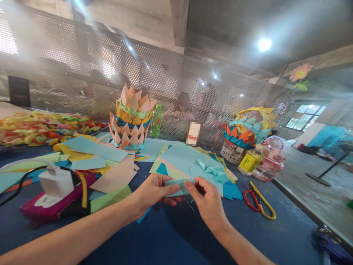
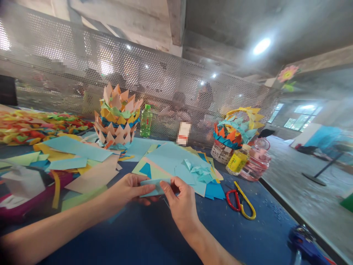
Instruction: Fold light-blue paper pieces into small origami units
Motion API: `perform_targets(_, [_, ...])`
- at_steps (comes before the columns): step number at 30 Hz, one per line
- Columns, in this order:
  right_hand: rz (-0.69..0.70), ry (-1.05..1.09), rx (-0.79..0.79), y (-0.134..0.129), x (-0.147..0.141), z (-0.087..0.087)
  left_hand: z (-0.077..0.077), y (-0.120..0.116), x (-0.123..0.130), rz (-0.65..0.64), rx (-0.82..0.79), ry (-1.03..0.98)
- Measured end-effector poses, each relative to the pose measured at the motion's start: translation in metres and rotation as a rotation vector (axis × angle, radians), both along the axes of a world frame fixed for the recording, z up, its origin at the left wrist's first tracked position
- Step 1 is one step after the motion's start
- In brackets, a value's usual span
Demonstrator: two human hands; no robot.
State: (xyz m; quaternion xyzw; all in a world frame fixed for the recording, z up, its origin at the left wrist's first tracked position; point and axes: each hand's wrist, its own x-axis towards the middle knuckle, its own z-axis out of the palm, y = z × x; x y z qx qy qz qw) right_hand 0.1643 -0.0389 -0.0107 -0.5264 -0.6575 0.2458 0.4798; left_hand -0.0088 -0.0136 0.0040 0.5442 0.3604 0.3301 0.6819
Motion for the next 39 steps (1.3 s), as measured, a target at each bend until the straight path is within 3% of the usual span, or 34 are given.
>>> perform_targets(11, [-0.001,-0.033,0.029,-0.002,-0.001,0.001,-0.007,0.005,0.001,0.001,0.215,0.143])
perform_targets(16, [0.014,-0.040,-0.009,-0.003,-0.002,0.001,-0.006,0.005,0.001,0.029,0.217,0.164])
perform_targets(21, [0.150,0.066,-0.106,-0.003,-0.005,0.001,-0.003,0.004,0.001,0.073,0.242,0.200])
perform_targets(27, [0.254,0.252,-0.116,-0.001,-0.006,0.002,0.002,0.003,0.000,0.056,0.236,0.218])
perform_targets(39, [0.164,0.201,-0.184,0.005,0.003,0.006,0.006,0.004,0.002,0.082,0.260,0.295])
